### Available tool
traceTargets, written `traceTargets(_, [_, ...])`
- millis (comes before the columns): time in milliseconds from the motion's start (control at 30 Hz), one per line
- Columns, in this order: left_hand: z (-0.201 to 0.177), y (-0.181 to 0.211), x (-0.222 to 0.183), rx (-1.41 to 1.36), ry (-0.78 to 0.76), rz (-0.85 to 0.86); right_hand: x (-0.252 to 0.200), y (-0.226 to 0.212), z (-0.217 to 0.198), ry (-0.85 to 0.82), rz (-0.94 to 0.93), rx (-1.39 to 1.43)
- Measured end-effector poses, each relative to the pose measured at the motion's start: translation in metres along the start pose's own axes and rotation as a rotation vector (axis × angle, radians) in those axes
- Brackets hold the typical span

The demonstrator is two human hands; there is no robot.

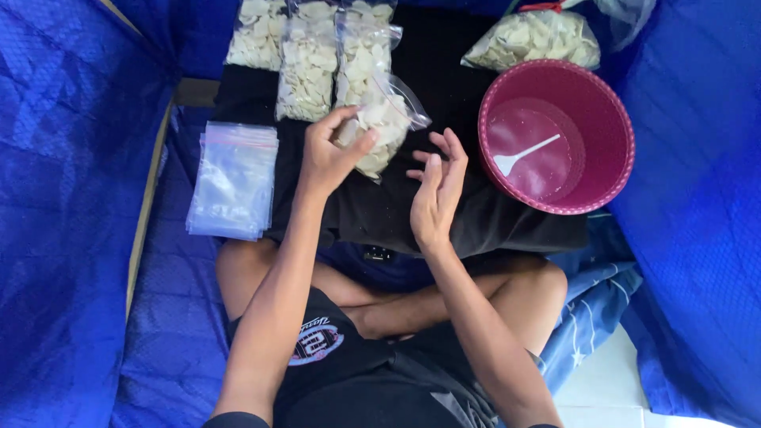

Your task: Scooping chips from a bowl into small plastic bags and sealing them.

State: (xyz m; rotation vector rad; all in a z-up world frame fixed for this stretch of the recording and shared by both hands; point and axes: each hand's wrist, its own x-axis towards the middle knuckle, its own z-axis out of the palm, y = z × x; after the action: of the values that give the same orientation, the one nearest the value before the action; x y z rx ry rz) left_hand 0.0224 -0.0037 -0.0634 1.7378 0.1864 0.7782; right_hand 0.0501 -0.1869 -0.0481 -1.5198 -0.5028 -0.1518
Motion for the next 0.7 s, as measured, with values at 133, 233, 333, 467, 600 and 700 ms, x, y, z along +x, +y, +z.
traceTargets(133, [0.000, 0.011, 0.000, -0.051, -0.011, 0.022, 0.021, 0.026, 0.002, -0.083, -0.042, -0.021])
traceTargets(233, [0.000, 0.023, -0.003, -0.098, -0.021, 0.026, 0.039, 0.030, 0.007, -0.099, -0.031, 0.027])
traceTargets(333, [-0.001, 0.034, -0.001, -0.015, -0.029, 0.055, 0.053, 0.010, 0.012, -0.178, 0.093, 0.029])
traceTargets(467, [0.000, 0.033, 0.001, -0.041, -0.040, 0.038, 0.069, 0.020, 0.013, -0.230, 0.041, -0.004])
traceTargets(600, [-0.002, 0.031, 0.007, -0.082, -0.063, 0.013, 0.083, 0.028, 0.017, -0.240, 0.055, 0.065])
traceTargets(700, [-0.004, 0.027, 0.010, -0.074, -0.049, 0.033, 0.085, 0.028, 0.017, -0.241, 0.076, 0.079])
